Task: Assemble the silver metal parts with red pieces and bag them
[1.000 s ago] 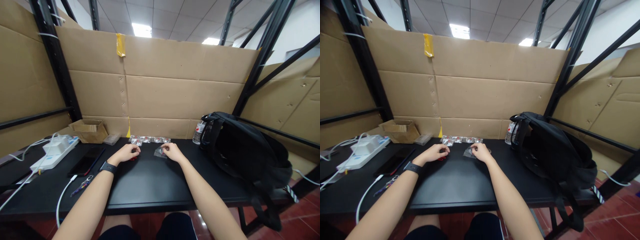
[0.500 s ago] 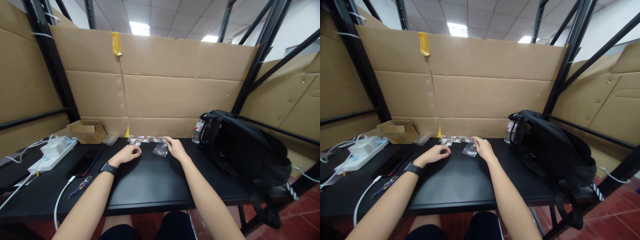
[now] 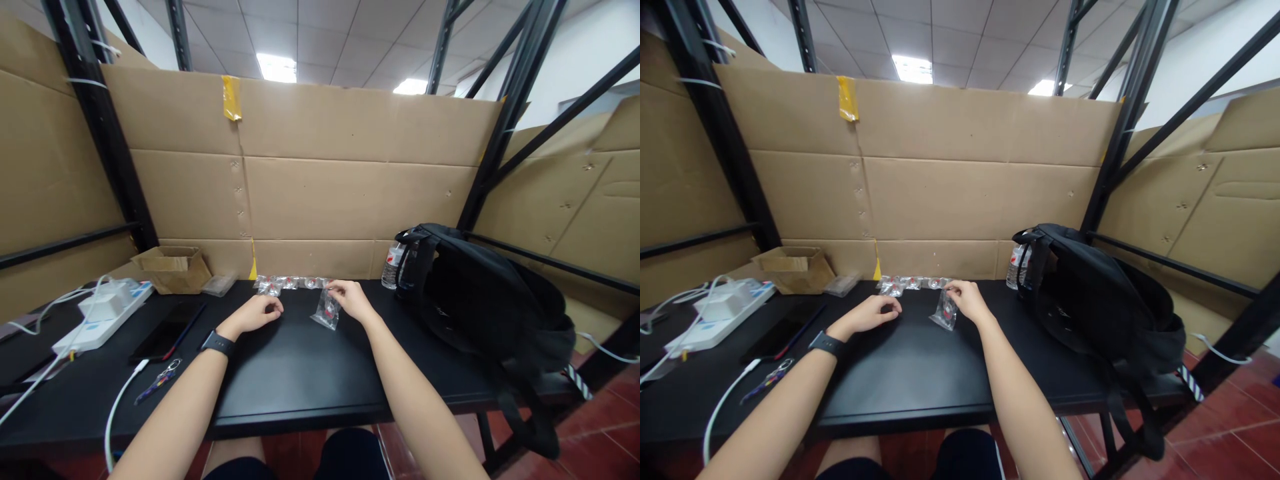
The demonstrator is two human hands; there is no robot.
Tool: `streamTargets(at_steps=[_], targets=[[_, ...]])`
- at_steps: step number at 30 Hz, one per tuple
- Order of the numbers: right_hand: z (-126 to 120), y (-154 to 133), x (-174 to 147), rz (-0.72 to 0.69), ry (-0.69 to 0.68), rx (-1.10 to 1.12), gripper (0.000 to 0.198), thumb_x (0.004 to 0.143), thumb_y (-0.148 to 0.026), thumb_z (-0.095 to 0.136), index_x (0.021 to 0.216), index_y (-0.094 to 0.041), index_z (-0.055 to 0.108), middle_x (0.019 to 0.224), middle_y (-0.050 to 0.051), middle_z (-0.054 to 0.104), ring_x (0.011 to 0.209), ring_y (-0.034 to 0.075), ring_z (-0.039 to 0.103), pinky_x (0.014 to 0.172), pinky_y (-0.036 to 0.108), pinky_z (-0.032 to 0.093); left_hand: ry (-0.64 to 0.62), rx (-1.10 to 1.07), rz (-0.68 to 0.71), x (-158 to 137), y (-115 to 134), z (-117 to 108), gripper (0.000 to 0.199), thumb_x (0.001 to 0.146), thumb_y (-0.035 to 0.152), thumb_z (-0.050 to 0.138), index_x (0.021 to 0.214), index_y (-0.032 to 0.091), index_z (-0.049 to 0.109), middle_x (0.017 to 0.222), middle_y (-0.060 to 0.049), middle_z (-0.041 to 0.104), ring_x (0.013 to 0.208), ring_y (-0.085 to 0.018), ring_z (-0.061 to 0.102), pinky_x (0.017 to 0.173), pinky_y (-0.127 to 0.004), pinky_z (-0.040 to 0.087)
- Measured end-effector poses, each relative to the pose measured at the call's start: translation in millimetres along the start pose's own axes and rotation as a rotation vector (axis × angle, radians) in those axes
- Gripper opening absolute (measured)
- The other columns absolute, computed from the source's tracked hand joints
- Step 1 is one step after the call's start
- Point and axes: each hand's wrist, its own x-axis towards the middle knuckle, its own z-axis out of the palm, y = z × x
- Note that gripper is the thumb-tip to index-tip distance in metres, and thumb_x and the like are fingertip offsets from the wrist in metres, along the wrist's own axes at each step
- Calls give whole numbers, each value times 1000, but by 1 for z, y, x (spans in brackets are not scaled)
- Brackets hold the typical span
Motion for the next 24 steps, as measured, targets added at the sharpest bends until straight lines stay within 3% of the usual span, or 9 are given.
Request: streamTargets(at_steps=[5,12,19,24], targets=[[4,-2,0,36,65,111,23,82,-25,63,100,-18,75,78,4,74,69,17,67,67,27,49,-5,-3,6,1,2,0,22,86,36,58,93,21,73,94,-4,74,88,-20,68,82,-28,48],[-1,-11,4,-5,296,175,24,89,-30,55,103,-18,71,87,5,73,78,18,67,74,28,50,26,-51,11,1,7,1,25,88,40,58,97,21,71,95,-5,73,88,-20,67,83,-30,49],[15,-28,4,-5,334,261,27,92,-38,55,102,-18,68,89,7,72,85,21,66,83,33,52,185,-300,47,11,33,15,41,94,47,54,125,20,60,122,-11,68,106,-23,64,89,-34,50],[33,-39,1,4,214,376,26,89,-39,60,104,-19,67,99,9,71,93,22,67,87,35,53,162,-482,97,18,58,32,38,92,45,60,119,18,65,111,-10,71,97,-21,66,80,-30,50]])
